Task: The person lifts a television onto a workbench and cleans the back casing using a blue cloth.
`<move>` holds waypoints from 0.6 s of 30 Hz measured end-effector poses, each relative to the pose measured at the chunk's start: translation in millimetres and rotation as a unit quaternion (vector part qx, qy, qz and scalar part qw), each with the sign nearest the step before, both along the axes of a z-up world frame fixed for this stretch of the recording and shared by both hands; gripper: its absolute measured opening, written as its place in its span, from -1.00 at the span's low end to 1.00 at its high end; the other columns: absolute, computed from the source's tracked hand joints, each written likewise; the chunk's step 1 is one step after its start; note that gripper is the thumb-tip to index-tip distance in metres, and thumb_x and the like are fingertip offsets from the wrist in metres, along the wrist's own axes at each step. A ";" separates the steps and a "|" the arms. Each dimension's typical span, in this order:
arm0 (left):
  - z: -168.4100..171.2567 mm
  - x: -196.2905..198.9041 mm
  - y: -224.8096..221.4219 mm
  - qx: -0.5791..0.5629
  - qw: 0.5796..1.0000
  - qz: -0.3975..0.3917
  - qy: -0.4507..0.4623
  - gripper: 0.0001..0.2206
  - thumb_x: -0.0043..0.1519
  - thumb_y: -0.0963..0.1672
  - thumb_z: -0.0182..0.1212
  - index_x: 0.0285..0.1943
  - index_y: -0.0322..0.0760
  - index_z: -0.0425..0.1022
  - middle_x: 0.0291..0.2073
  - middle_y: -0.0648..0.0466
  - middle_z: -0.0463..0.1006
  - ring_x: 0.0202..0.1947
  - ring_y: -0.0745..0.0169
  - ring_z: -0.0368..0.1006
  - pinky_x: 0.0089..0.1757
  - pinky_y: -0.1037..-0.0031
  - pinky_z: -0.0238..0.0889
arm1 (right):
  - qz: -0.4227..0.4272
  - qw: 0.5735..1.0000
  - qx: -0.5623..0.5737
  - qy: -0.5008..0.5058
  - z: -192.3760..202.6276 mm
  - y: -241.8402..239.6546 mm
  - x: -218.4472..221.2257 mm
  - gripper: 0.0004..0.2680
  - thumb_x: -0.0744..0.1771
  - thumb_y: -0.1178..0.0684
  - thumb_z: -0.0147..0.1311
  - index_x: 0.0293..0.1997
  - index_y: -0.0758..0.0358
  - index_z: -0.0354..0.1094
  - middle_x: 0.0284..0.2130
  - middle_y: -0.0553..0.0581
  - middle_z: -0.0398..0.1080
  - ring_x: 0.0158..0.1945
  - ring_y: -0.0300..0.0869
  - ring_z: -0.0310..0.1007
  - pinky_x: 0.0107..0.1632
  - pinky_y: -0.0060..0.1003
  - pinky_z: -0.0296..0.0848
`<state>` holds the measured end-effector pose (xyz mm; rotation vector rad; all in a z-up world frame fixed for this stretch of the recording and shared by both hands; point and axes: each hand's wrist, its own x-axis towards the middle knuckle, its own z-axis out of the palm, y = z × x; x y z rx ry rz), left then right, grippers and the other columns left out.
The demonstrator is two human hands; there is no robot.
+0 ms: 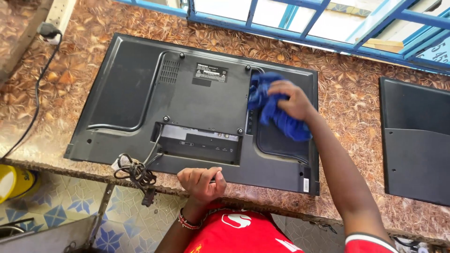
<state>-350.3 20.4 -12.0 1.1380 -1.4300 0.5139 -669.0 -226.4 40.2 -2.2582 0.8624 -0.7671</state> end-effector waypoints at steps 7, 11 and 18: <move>43.5 -0.1 7.3 0.032 0.999 -0.014 -0.034 -0.85 0.23 -0.07 0.05 -0.37 0.02 0.51 -0.54 0.32 0.31 -0.50 0.30 0.16 -0.29 0.37 -0.01 | -0.258 0.924 0.104 0.263 23.3 -78.7 39.7 -0.53 0.27 -0.06 -0.24 0.37 -0.05 0.25 0.37 0.13 0.24 0.45 0.06 0.08 0.41 0.04 -0.08; 9.7 0.6 0.5 -0.013 1.000 0.010 -0.018 -0.91 0.12 -0.02 0.20 -0.35 0.14 0.61 -0.57 0.30 0.25 -0.53 0.36 0.23 -0.33 0.45 0.20 | -0.212 0.955 0.077 0.195 -26.3 -102.2 30.6 -0.53 0.28 0.03 -0.18 0.37 -0.36 0.29 0.37 -0.03 0.25 0.43 0.05 0.16 0.43 0.15 0.06; 4.9 2.5 -2.4 -0.022 0.999 0.014 -0.019 -0.91 0.10 -0.02 0.18 -0.35 0.14 0.60 -0.55 0.29 0.27 -0.52 0.34 0.25 -0.27 0.43 0.22 | -0.150 0.972 0.031 0.176 14.1 32.2 27.2 -0.42 0.22 0.01 0.00 0.49 -0.11 0.08 0.49 0.12 0.04 0.56 0.13 -0.14 0.39 0.53 -0.16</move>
